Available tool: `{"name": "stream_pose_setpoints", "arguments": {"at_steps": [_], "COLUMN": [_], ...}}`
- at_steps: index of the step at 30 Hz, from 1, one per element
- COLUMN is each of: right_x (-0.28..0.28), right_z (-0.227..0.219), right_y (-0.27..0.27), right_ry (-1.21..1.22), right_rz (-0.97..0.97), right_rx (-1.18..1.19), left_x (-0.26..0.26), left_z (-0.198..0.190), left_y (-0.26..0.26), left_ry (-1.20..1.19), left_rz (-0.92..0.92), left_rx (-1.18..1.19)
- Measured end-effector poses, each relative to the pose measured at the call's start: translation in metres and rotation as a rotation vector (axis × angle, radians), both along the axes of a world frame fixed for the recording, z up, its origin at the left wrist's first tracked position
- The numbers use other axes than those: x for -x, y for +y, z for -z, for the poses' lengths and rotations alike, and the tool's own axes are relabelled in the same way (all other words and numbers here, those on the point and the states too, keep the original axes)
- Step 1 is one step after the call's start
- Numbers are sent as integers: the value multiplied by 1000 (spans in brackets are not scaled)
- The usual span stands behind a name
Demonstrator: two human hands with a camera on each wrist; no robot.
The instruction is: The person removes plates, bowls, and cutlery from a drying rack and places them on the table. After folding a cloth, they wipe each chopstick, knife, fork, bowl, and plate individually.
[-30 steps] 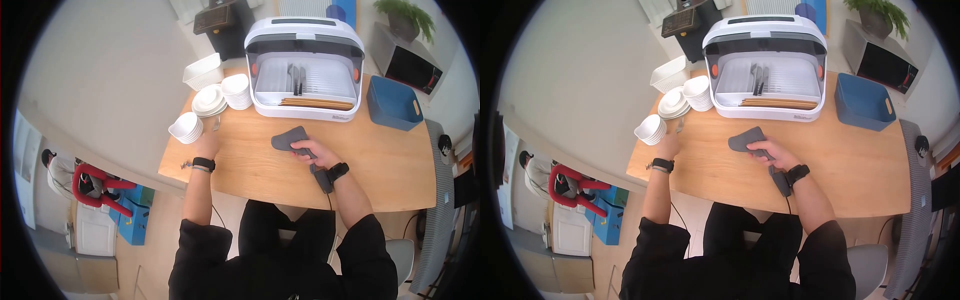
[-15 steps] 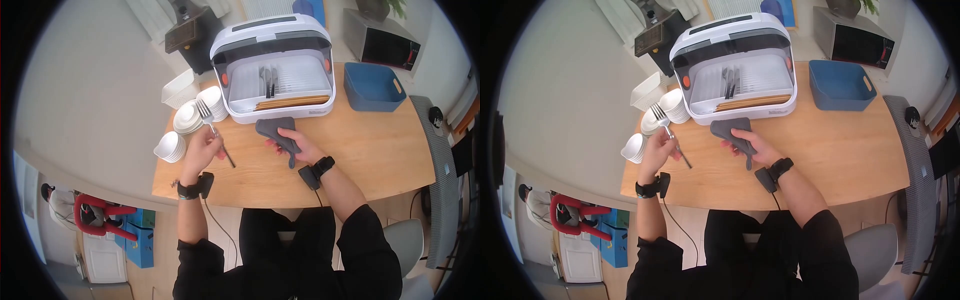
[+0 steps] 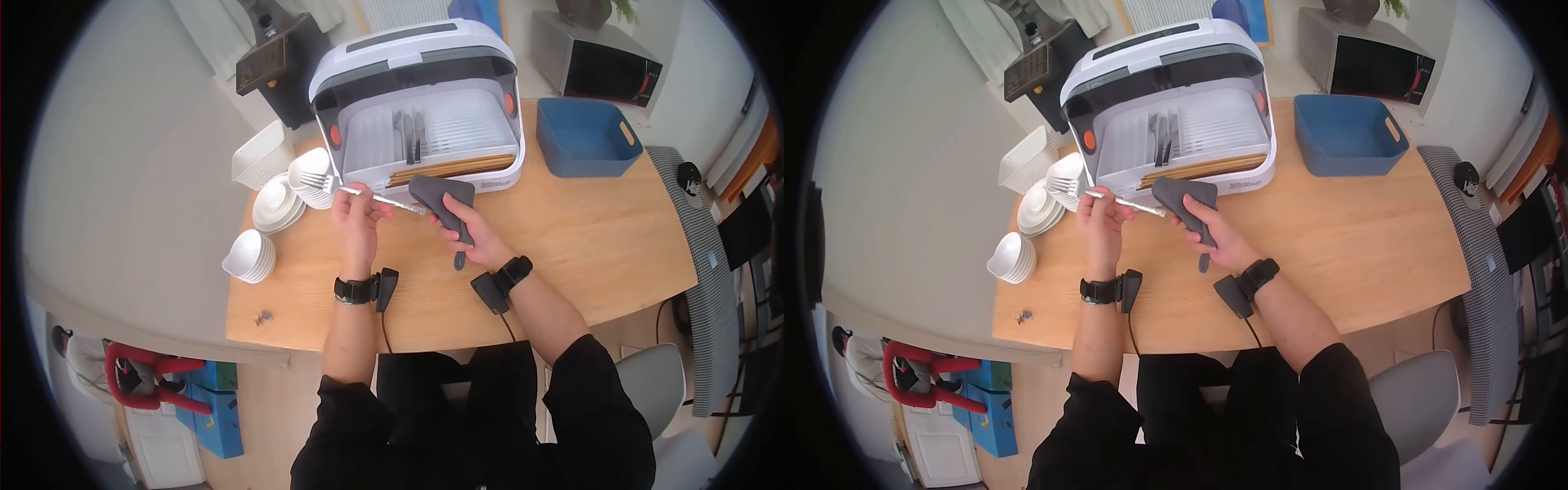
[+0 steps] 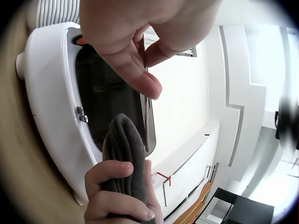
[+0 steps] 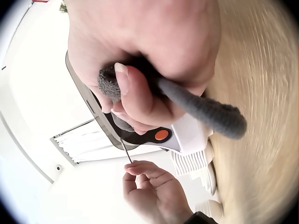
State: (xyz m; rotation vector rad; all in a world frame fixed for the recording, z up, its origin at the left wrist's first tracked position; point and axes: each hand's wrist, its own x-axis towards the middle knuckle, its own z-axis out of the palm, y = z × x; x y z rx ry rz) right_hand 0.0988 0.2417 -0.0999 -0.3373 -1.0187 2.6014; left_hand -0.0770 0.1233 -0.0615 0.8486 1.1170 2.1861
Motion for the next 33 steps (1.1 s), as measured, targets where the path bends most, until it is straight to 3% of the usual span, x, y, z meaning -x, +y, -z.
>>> {"name": "stream_pose_setpoints", "arguments": {"at_steps": [9,13,16,19,23,26,28,29,31,33], "right_x": [0,3,3,1,0,-5,-6,-6,-2,-1], "right_z": [-3,-7,-8,-10,-10,-10,-16,-18,-13,-12], "right_y": [-1,-7,-10,-12,-9,0,-4,-6,-9,-9], "right_ry": [10,-68,-106,-128,-59,-14,-36,-59,-61,-65], "right_rz": [-18,-9,21,62,109,122,124,119,94,66], "right_rx": [136,-44,-96,-102,-8,60,19,-21,-57,-99], "left_x": [2,-7,-29,-27,-21,-9,2,2,-11,-30], "left_z": [5,11,23,24,17,15,19,24,20,18], "left_y": [0,5,14,18,14,10,11,11,8,10], "left_ry": [-13,-72,-203,-51,-48,-255,-8,-7,188,220], "left_rz": [-26,-29,102,65,68,-4,-147,-144,-170,-144], "left_rx": [16,-29,-10,55,110,-40,-45,-43,220,285]}}
